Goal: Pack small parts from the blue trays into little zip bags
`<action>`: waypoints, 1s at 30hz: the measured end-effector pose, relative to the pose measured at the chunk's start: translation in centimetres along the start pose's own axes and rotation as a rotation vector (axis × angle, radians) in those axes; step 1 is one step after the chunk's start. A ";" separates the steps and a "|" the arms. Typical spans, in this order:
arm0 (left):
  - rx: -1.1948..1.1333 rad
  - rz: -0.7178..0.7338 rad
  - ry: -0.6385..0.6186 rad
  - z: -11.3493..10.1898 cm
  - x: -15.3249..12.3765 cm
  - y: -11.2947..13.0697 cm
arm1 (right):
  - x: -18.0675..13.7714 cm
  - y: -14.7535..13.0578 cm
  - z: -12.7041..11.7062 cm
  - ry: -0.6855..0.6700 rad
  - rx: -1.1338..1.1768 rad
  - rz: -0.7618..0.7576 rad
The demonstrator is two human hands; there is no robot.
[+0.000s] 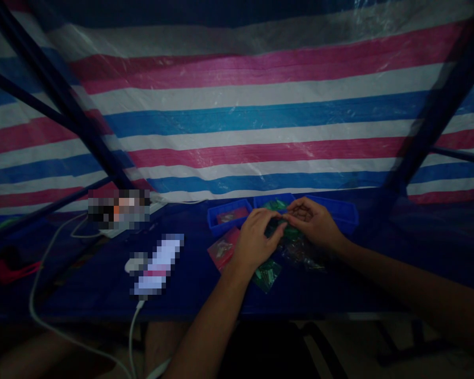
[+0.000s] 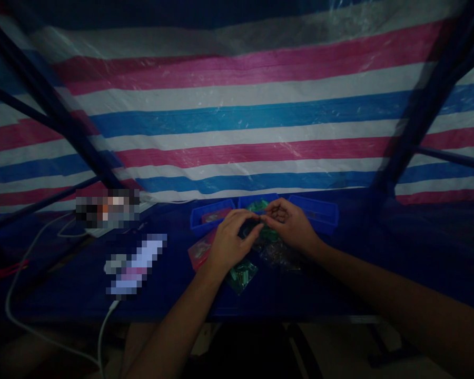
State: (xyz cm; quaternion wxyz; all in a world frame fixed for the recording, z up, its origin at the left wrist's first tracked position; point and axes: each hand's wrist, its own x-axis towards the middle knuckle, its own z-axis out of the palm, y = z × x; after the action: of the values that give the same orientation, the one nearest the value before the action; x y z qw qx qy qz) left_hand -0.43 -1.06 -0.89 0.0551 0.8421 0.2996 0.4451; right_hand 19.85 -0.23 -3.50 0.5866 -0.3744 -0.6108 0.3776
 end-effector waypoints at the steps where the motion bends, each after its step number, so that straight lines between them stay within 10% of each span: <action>1: 0.000 -0.009 0.012 -0.1 0.0 0.0 | 0.0 0.0 0.0 -0.017 0.011 0.009; 16: -0.103 -0.220 0.064 -0.3 0.0 0.0 | -0.5 -1.6 -0.2 -0.210 0.014 -0.011; 24: -0.178 -0.216 0.066 -0.2 0.2 -0.1 | -0.3 -1.4 0.0 0.001 -0.161 -0.048; 30: -0.213 -0.203 0.030 -0.2 0.2 0.3 | -0.2 -1.5 0.0 -0.084 -0.155 -0.029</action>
State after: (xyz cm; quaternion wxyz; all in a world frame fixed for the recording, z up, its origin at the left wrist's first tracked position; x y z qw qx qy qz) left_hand -0.39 -1.21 -0.50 0.1844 0.7900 0.3353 0.4790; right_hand 19.80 -1.09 -2.21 0.5354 -0.3936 -0.6675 0.3361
